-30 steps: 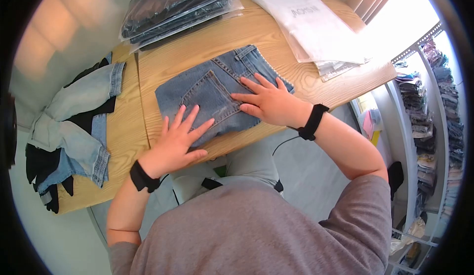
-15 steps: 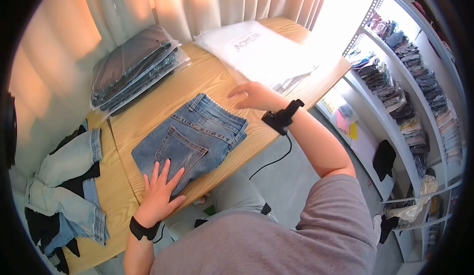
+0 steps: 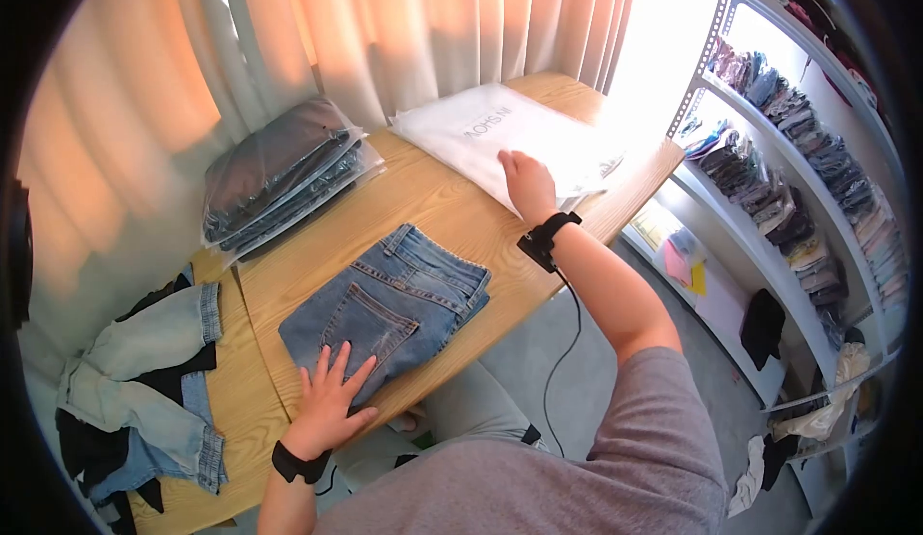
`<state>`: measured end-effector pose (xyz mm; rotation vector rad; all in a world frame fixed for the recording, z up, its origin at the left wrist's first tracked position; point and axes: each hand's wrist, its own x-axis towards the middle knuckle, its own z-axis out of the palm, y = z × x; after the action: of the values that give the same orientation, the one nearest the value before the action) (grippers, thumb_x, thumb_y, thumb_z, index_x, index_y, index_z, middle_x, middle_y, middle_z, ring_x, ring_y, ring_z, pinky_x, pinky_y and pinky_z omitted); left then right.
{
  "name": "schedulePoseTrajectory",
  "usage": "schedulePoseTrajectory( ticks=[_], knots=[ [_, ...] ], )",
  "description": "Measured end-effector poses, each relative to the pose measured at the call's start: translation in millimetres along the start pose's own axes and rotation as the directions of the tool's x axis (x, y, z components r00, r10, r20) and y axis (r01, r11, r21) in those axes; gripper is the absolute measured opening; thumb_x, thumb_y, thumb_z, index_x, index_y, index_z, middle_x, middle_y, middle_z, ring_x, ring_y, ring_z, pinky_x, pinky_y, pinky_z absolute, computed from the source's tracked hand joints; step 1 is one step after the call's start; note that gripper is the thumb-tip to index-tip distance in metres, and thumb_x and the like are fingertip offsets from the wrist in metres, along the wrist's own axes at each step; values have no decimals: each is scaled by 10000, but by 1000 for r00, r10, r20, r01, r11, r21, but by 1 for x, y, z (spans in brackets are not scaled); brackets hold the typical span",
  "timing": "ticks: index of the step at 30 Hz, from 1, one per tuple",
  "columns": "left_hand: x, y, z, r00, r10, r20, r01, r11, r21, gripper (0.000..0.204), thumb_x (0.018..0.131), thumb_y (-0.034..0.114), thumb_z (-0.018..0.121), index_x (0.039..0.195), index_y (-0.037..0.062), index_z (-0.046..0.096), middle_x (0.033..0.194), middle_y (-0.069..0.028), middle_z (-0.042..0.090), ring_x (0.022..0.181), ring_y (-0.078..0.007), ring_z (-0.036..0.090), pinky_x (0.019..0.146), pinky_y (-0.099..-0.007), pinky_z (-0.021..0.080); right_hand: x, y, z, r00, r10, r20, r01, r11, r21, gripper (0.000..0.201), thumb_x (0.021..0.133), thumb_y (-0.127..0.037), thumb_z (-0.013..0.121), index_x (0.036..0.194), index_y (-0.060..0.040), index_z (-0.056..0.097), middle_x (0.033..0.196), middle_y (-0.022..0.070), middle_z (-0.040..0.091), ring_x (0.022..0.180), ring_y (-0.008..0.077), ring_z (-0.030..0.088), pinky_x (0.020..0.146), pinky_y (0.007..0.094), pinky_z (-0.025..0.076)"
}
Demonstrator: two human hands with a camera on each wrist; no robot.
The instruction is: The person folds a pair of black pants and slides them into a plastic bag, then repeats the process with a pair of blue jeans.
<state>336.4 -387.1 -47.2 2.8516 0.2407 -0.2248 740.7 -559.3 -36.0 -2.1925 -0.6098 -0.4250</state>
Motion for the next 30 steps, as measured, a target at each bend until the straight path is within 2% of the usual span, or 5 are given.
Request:
schedulePoseTrajectory(
  ticks=[7, 12, 15, 24, 30],
  knots=[
    [1, -25, -4, 1000, 19, -2, -19, 949, -315, 656, 868, 482, 524, 1431, 228, 304, 1470, -181, 258, 1378, -383, 162, 1048, -632, 116, -90, -141, -58, 887, -460, -37, 442, 824, 355, 206, 880, -103, 547, 1061, -59, 634, 1011, 136, 642, 1044, 303, 579, 923, 390, 424],
    [11, -42, -29, 920, -307, -244, -251, 16, -968, 633, 980, 494, 266, 1443, 67, 211, 1349, -195, 446, 1233, -288, 445, 1010, -373, 353, -168, -182, -33, 514, -836, 193, 587, 506, 632, 361, 779, -67, 646, 1131, -133, 598, 1141, 52, 609, 1169, 241, 513, 1035, 466, 334],
    [9, -51, -54, 911, -301, -284, -336, -137, -932, 666, 968, 535, 254, 1440, 67, 205, 1306, -207, 481, 1159, -262, 513, 901, -352, 435, -207, -192, -10, 361, -870, 335, 391, 467, 793, 295, 842, -132, 616, 1136, -159, 621, 1202, 20, 597, 1228, 232, 473, 1080, 482, 264],
    [37, -80, -77, 958, -287, 24, 41, 54, -998, 576, 942, 360, 477, 1404, 69, 295, 1146, -145, 622, 787, -172, 651, 641, -260, 479, -240, -199, 14, 126, -919, 373, 307, 394, 867, 246, 939, -281, 496, 1096, -130, 610, 1086, 60, 623, 1180, 249, 494, 1057, 497, 282],
    [53, -58, -102, 959, -111, -261, -229, 241, -943, 627, 849, -2, 426, 1439, 137, 264, 1243, -137, 569, 530, -50, 490, 507, -173, 406, -239, -203, 14, 66, -917, 393, 358, 389, 849, 272, 920, -269, 523, 1147, -133, 587, 1164, 77, 592, 1198, 257, 477, 1055, 488, 299]
  ],
)
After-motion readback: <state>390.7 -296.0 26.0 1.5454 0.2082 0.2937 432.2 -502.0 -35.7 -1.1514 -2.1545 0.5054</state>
